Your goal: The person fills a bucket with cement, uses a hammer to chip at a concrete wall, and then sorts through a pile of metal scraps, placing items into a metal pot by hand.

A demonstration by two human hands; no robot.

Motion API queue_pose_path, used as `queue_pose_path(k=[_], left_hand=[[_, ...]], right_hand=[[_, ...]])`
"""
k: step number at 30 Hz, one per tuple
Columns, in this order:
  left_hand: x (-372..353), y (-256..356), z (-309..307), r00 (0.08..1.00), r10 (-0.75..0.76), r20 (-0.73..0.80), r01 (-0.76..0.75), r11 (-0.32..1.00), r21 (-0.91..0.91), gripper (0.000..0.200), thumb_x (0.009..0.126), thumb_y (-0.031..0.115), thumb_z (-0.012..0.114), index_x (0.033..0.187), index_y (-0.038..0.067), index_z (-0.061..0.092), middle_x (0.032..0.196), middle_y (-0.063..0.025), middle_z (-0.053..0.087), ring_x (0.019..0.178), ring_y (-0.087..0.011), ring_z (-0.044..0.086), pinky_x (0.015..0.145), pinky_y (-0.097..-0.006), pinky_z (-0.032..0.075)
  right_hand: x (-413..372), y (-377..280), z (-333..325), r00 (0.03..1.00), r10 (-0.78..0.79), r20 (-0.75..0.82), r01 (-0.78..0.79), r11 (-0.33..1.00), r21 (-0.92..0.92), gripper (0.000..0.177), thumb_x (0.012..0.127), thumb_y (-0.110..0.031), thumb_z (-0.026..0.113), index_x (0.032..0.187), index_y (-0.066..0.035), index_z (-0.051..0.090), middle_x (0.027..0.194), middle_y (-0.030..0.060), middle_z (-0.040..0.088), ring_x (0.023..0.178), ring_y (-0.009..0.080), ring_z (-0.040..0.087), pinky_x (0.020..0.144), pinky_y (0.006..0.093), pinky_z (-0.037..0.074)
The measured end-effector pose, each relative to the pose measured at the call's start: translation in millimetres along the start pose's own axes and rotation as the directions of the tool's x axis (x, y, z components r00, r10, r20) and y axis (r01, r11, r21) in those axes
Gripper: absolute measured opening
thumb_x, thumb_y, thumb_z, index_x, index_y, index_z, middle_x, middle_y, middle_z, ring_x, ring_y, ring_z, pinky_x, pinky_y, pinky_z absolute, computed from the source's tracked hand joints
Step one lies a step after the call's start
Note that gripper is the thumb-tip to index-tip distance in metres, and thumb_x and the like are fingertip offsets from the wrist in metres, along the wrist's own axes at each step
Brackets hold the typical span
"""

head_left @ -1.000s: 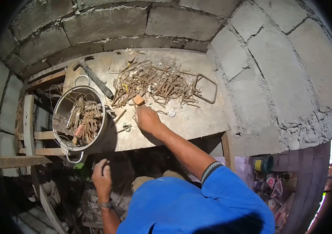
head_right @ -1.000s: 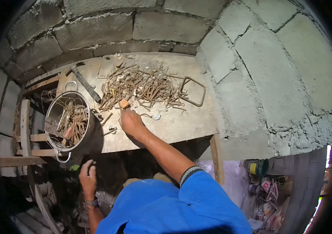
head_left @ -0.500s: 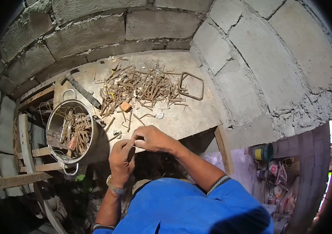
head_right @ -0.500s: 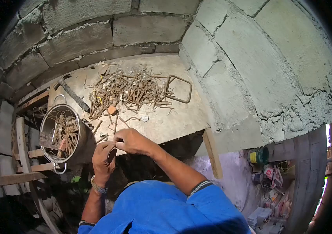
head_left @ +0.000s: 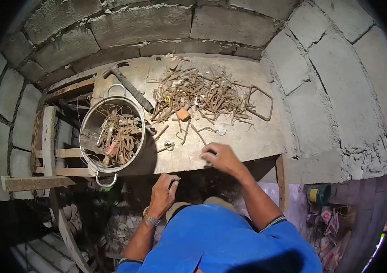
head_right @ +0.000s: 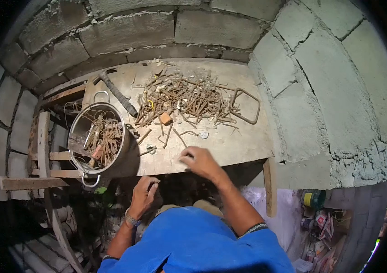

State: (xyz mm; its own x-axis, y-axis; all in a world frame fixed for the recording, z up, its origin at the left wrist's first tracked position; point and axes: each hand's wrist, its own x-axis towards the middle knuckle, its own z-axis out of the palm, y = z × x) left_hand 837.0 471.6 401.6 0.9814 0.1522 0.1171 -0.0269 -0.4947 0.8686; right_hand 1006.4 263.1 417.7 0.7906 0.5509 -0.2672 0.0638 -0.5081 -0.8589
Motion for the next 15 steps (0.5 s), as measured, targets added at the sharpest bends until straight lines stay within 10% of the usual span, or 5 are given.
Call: queue_pose_path(k=[8, 12, 15], left_hand=[[-76.5, -61.9, -31.9, 0.902, -0.349, -0.253, 0.346, 0.936, -0.055, 0.021, 0.096, 0.018, 0.059, 0.102, -0.002, 0.064, 0.101, -0.0160, 0.070, 0.092, -0.0249, 0.067, 0.084, -0.0364, 0.051], [-102.4, -86.2, -90.3, 0.663, -0.409, -0.627, 0.483, 0.874, -0.060, 0.018, 0.096, 0.014, 0.056, 0.105, 0.000, 0.063, 0.088, -0.0063, 0.061, 0.078, -0.0171, 0.059, 0.074, -0.0332, 0.052], [-116.3, -118.0, -138.3, 0.423, -0.518, -0.744, 0.334, 0.852, -0.403, 0.017, 0.099, 0.014, 0.054, 0.109, 0.000, 0.059, 0.085, -0.0029, 0.055, 0.075, -0.0119, 0.054, 0.067, -0.0286, 0.049]], right_hand=[[38.8, 62.2, -104.0, 0.696, -0.267, -0.666, -0.028, 0.917, -0.397, 0.039, 0.081, -0.022, 0.080, 0.113, -0.005, 0.067, 0.117, 0.0185, 0.064, 0.114, 0.0346, 0.058, 0.102, 0.0419, 0.044], [61.3, 109.4, -172.4, 0.585, -0.095, -0.805, -0.509, 0.730, -0.456, 0.069, 0.086, -0.044, 0.072, 0.140, -0.007, 0.051, 0.144, 0.0249, 0.047, 0.133, 0.0398, 0.046, 0.108, 0.0464, 0.040], [72.6, 132.5, -191.2, 0.602, 0.076, -0.795, -0.668, 0.593, -0.449, 0.080, 0.091, -0.060, 0.058, 0.150, -0.008, 0.042, 0.152, 0.0272, 0.037, 0.139, 0.0442, 0.037, 0.111, 0.0548, 0.035]])
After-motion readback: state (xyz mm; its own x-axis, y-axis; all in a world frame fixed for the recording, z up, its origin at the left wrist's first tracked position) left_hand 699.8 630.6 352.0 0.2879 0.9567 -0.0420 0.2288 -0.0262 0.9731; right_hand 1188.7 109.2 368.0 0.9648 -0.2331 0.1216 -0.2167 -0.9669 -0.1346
